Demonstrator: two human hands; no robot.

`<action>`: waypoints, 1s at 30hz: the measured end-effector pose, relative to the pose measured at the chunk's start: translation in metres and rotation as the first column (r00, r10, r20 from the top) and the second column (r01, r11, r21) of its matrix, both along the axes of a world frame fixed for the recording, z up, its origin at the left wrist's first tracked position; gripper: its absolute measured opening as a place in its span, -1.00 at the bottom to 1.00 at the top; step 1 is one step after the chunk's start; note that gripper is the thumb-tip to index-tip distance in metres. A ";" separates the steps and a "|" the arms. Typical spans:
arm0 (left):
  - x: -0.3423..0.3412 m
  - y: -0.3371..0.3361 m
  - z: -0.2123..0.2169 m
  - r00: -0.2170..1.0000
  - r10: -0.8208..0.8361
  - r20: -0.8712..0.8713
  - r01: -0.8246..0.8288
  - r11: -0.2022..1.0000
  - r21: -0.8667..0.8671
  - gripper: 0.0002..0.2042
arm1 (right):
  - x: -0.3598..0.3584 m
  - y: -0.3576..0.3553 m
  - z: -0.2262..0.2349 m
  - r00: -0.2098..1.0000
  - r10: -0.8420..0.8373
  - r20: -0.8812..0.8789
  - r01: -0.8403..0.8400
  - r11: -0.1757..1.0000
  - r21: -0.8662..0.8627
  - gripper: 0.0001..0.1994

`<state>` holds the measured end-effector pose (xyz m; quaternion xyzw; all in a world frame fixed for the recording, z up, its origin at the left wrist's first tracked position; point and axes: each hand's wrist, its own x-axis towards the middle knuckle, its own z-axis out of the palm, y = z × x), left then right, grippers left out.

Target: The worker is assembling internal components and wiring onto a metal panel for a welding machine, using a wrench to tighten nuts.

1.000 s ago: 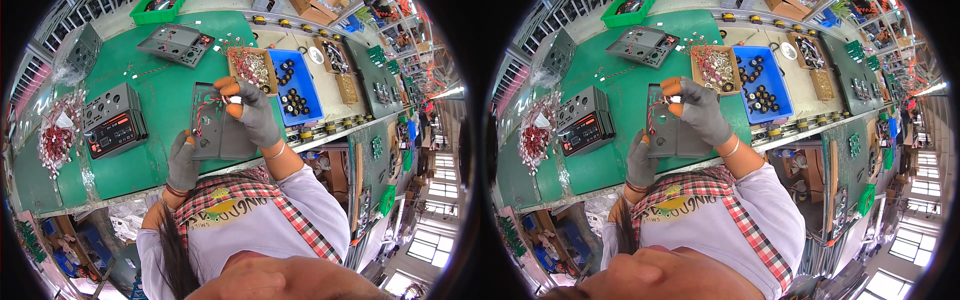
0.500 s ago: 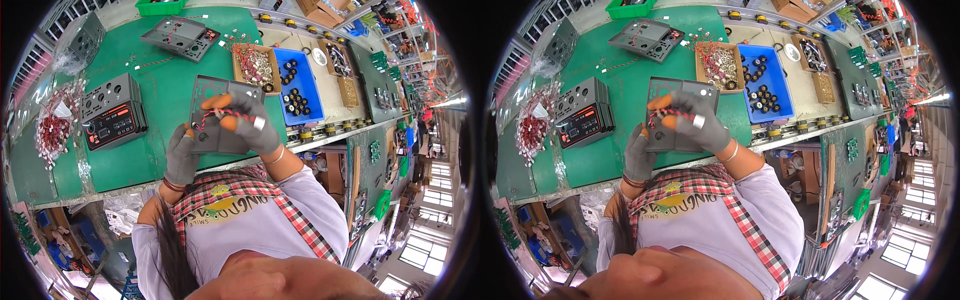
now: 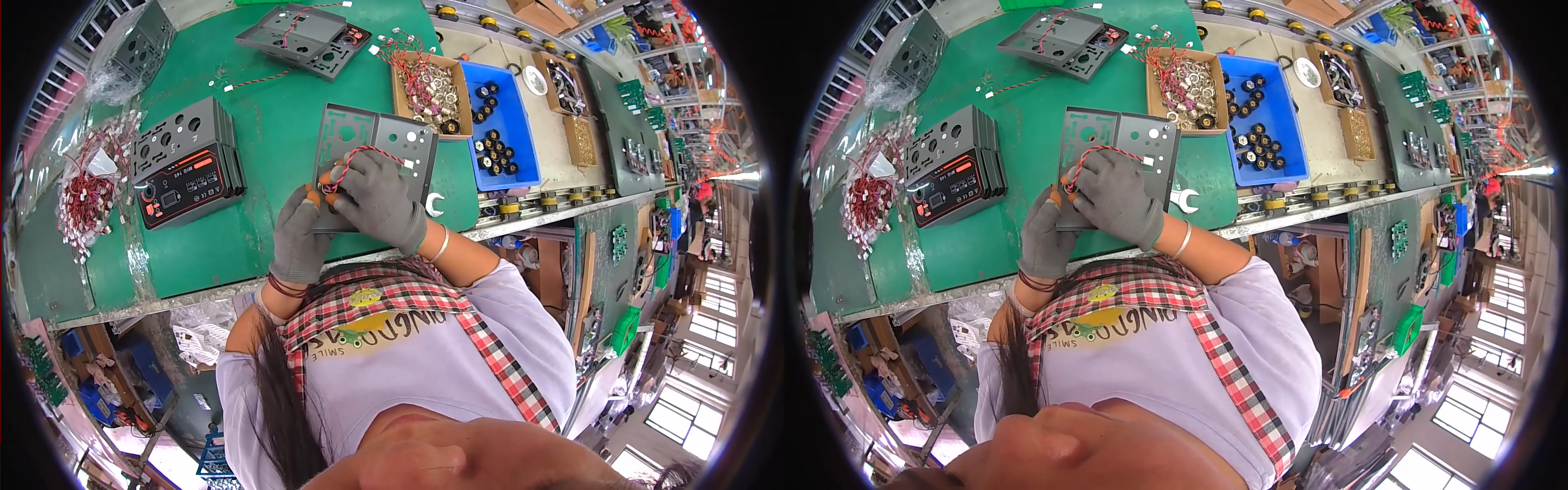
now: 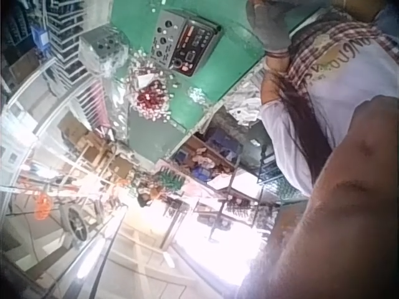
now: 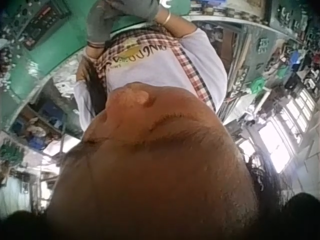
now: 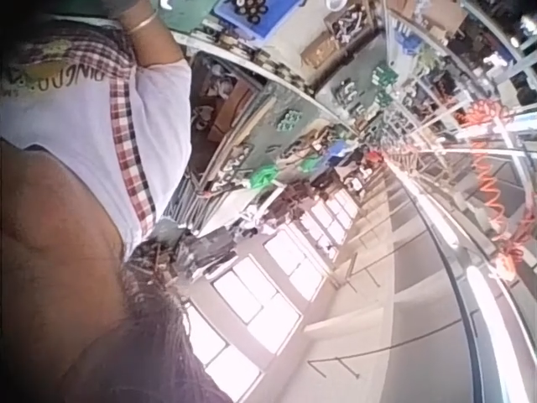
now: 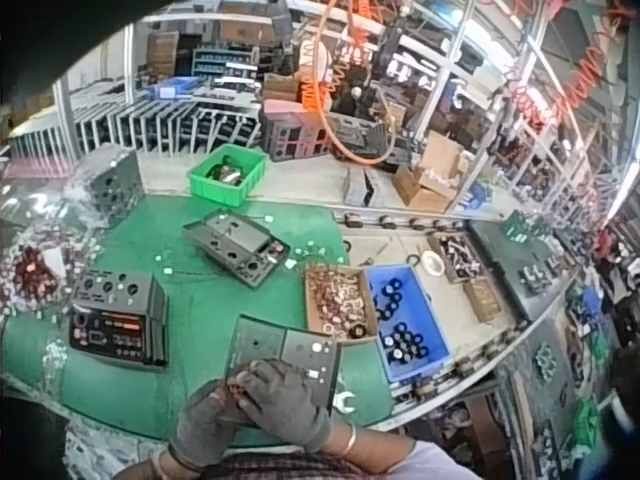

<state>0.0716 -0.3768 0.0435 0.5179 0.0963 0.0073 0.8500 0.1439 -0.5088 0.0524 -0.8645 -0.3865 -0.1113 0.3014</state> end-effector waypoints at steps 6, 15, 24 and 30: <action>0.001 -0.003 0.002 0.996 0.041 -0.085 -0.070 0.923 -0.378 -0.76 | 0.002 0.004 -0.006 0.999 -0.025 -0.035 0.023 0.997 -0.074 -0.69; 0.000 0.005 -0.020 0.961 -0.091 0.260 -0.162 0.576 0.801 -0.79 | 0.008 -0.001 -0.016 0.998 0.031 -0.051 -0.029 0.999 0.022 -0.69; -0.001 0.008 -0.025 0.948 -0.091 0.306 -0.220 0.508 0.832 -0.80 | 0.011 0.005 -0.023 0.995 0.080 0.058 -0.080 0.997 0.002 -0.67; -0.001 0.008 -0.023 0.956 -0.119 0.270 -0.188 0.461 0.867 -0.81 | 0.011 0.007 -0.028 0.998 0.013 0.065 -0.008 0.997 -0.073 -0.67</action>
